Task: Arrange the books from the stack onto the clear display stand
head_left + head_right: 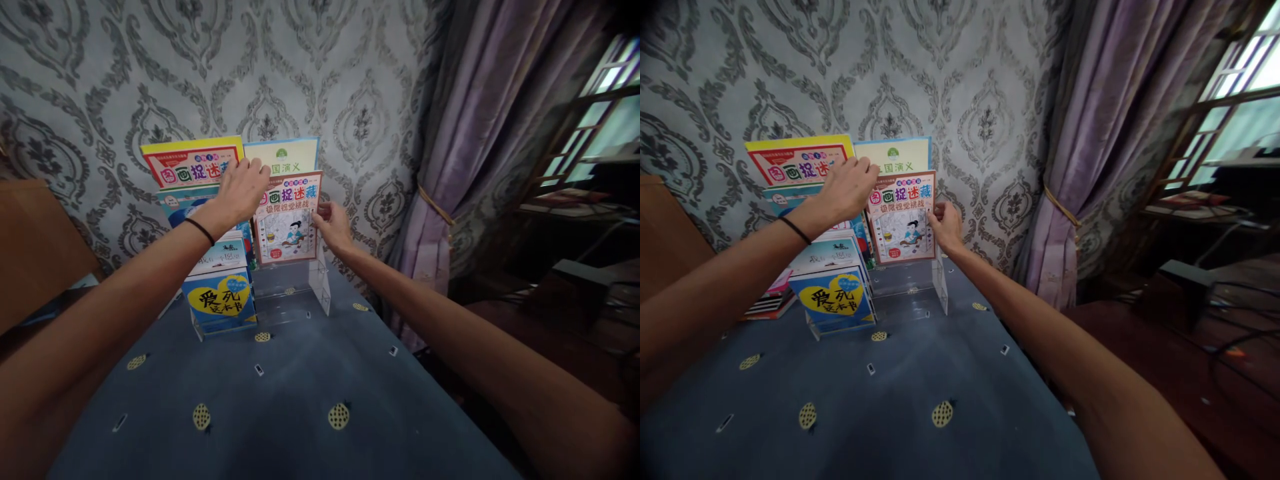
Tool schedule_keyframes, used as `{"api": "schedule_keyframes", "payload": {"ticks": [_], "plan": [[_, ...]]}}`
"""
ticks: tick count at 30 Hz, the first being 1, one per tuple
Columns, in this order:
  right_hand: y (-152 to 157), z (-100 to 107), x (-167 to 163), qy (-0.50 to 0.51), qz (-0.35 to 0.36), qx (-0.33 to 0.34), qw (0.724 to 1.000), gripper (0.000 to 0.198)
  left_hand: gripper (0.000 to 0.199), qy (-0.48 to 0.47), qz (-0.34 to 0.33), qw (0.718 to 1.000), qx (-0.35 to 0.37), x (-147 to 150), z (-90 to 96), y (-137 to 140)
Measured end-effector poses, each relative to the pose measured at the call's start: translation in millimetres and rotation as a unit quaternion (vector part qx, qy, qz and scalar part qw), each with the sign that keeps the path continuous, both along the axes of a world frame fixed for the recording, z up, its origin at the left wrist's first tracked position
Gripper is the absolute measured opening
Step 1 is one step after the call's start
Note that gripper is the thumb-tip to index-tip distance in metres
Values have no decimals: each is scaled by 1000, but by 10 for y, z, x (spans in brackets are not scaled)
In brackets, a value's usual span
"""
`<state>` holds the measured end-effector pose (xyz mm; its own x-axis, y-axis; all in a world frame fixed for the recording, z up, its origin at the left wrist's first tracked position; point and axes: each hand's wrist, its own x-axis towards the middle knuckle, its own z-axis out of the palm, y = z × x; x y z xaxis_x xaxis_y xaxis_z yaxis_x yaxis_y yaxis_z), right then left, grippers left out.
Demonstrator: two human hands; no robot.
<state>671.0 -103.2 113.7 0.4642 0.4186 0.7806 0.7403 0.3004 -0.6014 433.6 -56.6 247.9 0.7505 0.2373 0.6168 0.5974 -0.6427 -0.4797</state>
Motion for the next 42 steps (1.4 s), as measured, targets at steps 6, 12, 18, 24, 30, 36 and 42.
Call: {"api": "schedule_keyframes", "payload": {"ticks": [6, 12, 18, 24, 30, 36, 42], "plan": [[-187, -238, -148, -107, -76, -58, 990, 11, 37, -9, -7, 1000, -24, 29, -28, -4], [-345, -377, -278, -215, -50, -111, 969, 15, 38, -11, -22, 999, -21, 29, -46, 55], [-414, -337, -327, -325, -95, -195, 920, 31, 40, -7, -23, 1000, -5, 4, -51, 48], [-447, -262, -341, -343, -112, -225, 905, 36, 34, -5, -28, 998, 52, -32, -66, 27], [-484, -247, -350, -364, -124, -207, 900, 32, 28, 6, -25, 994, 108, -107, -28, 18], [-464, -262, -333, -366, -128, -198, 900, 26, 32, 9, -37, 986, 161, -159, -123, -45], [-435, -280, -329, -369, -126, -201, 899, 29, 28, 107, -61, 976, 177, -97, -424, -143]]}}
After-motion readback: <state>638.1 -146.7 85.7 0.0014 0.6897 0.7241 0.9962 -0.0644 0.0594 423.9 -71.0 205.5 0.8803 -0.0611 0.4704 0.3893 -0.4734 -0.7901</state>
